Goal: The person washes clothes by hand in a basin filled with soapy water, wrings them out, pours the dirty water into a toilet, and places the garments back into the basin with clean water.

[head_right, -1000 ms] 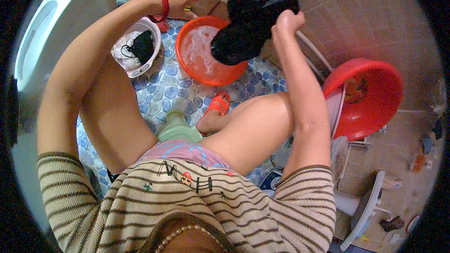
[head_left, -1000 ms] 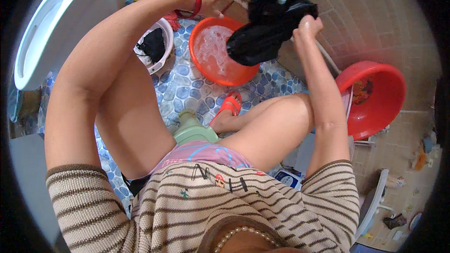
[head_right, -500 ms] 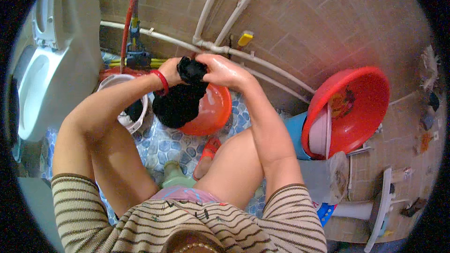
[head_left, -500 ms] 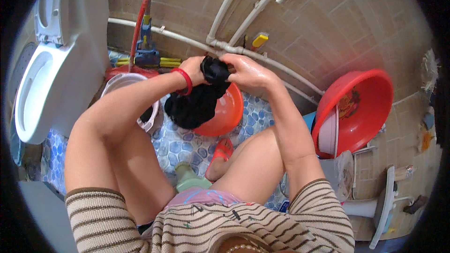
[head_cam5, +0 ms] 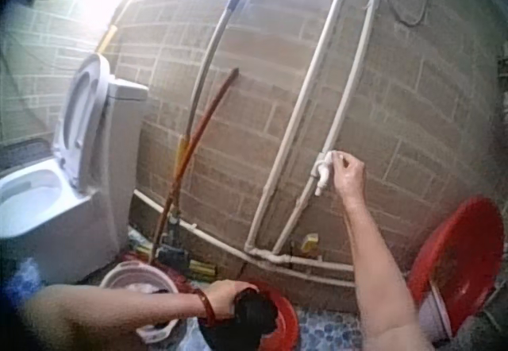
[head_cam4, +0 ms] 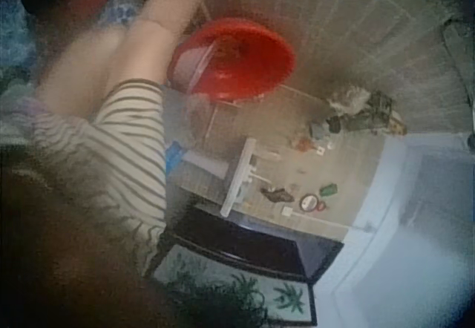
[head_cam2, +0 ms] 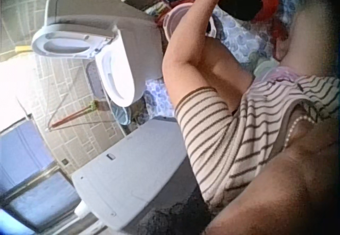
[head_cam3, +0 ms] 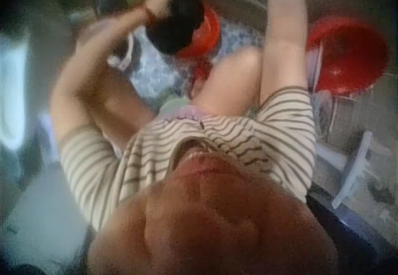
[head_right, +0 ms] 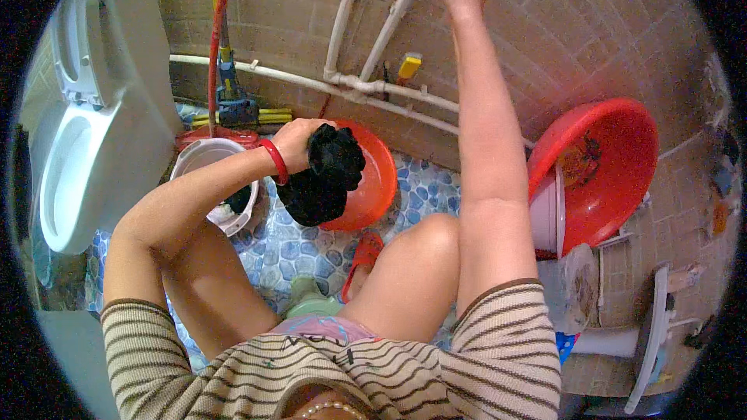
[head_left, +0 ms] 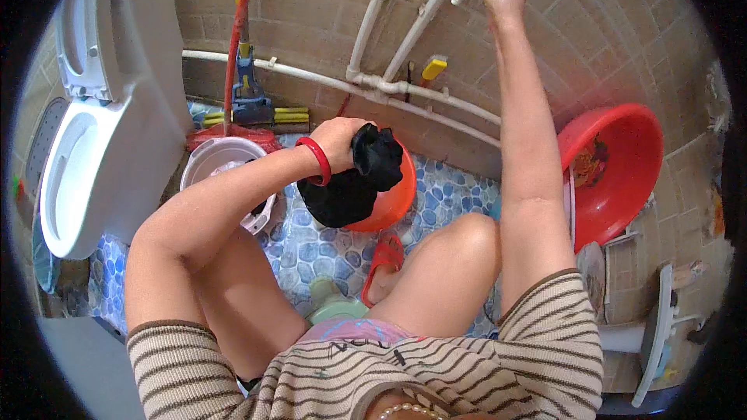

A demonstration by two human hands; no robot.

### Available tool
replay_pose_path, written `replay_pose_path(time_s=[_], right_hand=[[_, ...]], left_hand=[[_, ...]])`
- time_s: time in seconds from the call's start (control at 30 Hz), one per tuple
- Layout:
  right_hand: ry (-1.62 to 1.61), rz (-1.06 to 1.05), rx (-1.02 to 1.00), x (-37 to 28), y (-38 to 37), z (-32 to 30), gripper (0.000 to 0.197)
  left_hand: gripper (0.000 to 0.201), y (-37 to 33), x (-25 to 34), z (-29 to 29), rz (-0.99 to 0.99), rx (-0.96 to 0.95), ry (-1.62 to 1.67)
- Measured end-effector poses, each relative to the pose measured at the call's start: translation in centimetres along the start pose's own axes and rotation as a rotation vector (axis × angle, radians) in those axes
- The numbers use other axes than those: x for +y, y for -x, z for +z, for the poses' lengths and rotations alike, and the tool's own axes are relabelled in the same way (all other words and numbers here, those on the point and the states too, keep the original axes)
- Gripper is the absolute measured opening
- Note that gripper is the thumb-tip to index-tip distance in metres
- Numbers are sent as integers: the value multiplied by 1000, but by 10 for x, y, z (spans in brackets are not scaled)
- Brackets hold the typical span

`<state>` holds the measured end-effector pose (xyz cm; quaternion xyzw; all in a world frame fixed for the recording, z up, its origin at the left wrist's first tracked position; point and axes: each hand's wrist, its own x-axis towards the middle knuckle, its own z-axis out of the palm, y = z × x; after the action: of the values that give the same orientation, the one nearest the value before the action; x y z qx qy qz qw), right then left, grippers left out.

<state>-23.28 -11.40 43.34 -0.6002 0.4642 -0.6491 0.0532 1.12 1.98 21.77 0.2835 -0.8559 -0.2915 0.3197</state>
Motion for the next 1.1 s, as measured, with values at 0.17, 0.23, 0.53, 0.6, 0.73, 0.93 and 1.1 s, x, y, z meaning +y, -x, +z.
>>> replay_pose_path(time_s=[0.17, 0.23, 0.53, 0.6, 0.73, 0.93, 1.1], right_hand=[[-420, 189, -366, 6, 6, -14, 25], [-451, 227, -417, 8, -1, -27, 26], [-208, 165, 300, 8, 99, 1, 23], [274, -188, 266, 53, 133, -8, 23], [-215, 588, 286, 111, 129, -16, 19], [-132, 600, 287, 106, 132, -39, 17], [98, 898, 139, 72, 141, -27, 26]], left_hand=[[21, 7, 1, 8, 124, -50, 8], [20, 2, 5, 14, 159, -70, 45], [44, 12, 3, 23, 160, -196, 4], [45, 10, -1, 30, 172, -143, 11], [43, 9, -2, 28, 99, -229, 29], [35, 9, -7, 28, 101, -259, 87], [35, 18, -20, 20, 87, -242, 22]])
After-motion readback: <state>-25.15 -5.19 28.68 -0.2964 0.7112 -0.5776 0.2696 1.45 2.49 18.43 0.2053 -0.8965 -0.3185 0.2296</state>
